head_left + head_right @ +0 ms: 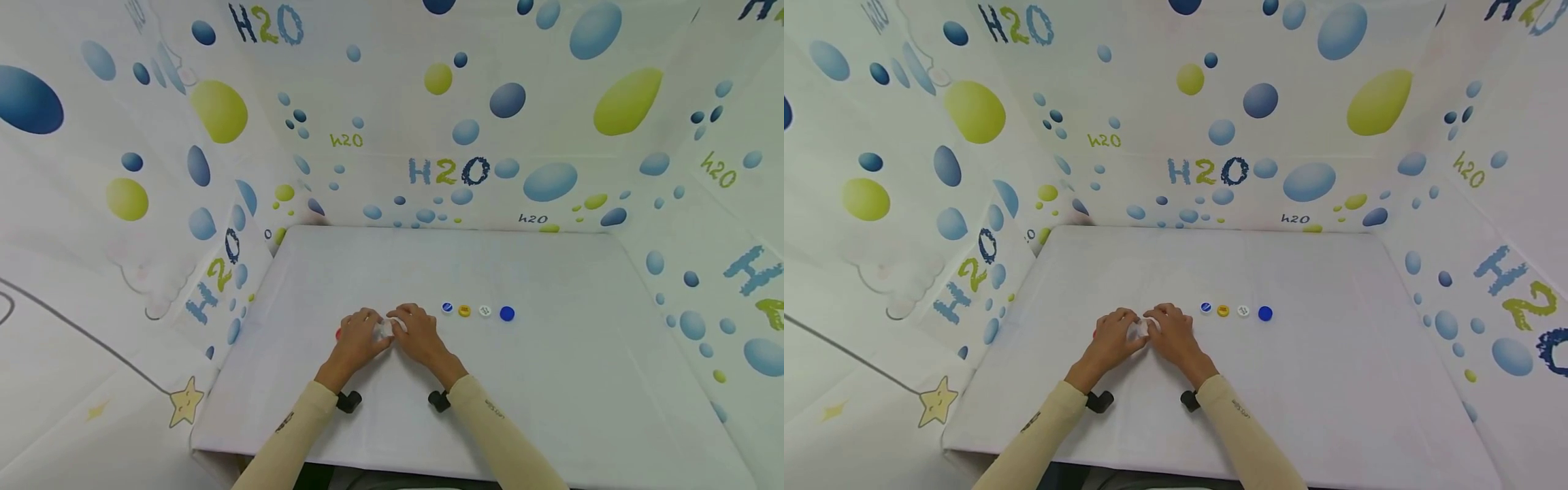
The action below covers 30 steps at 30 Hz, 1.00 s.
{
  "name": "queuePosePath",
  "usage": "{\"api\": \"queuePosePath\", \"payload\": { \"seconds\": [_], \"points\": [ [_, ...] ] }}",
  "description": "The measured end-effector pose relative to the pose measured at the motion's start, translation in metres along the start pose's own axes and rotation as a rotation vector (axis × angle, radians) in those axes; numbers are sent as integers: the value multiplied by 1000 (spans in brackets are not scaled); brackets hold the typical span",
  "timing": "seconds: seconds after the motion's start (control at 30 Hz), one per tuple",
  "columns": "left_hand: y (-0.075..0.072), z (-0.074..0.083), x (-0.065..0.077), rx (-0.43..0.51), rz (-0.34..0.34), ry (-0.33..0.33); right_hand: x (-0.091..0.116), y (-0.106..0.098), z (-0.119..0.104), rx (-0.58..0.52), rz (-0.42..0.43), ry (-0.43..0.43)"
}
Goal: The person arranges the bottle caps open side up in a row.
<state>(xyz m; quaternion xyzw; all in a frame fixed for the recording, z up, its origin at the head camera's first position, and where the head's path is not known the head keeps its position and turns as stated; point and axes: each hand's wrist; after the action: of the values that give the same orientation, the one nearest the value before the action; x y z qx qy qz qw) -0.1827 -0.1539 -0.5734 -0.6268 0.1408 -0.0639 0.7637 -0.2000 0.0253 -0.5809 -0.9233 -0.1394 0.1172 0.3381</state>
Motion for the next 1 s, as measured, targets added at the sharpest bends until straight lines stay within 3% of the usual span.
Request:
{"api": "queuePosePath", "payload": {
  "seconds": [0.27,0.77,1.0],
  "points": [
    [-2,2,0,-27,-18,1,4,-5,4,69,-54,-54],
    [-4,2,3,-25,-61,7,5,-8,9,100,-167,-29],
    [-1,1,3,-78,-75,17,5,-8,7,104,-185,-21]
  ]
}}
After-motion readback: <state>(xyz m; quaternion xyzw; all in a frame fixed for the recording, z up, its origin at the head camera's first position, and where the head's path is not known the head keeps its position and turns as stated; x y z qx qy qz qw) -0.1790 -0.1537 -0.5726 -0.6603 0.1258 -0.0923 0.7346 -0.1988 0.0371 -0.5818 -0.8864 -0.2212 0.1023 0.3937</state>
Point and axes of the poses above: each hand's wrist, its own x-axis away from the middle knuckle, its own y-axis out of the palm, z = x × y, and after that the axes turned 11 degrees about -x, right-handed
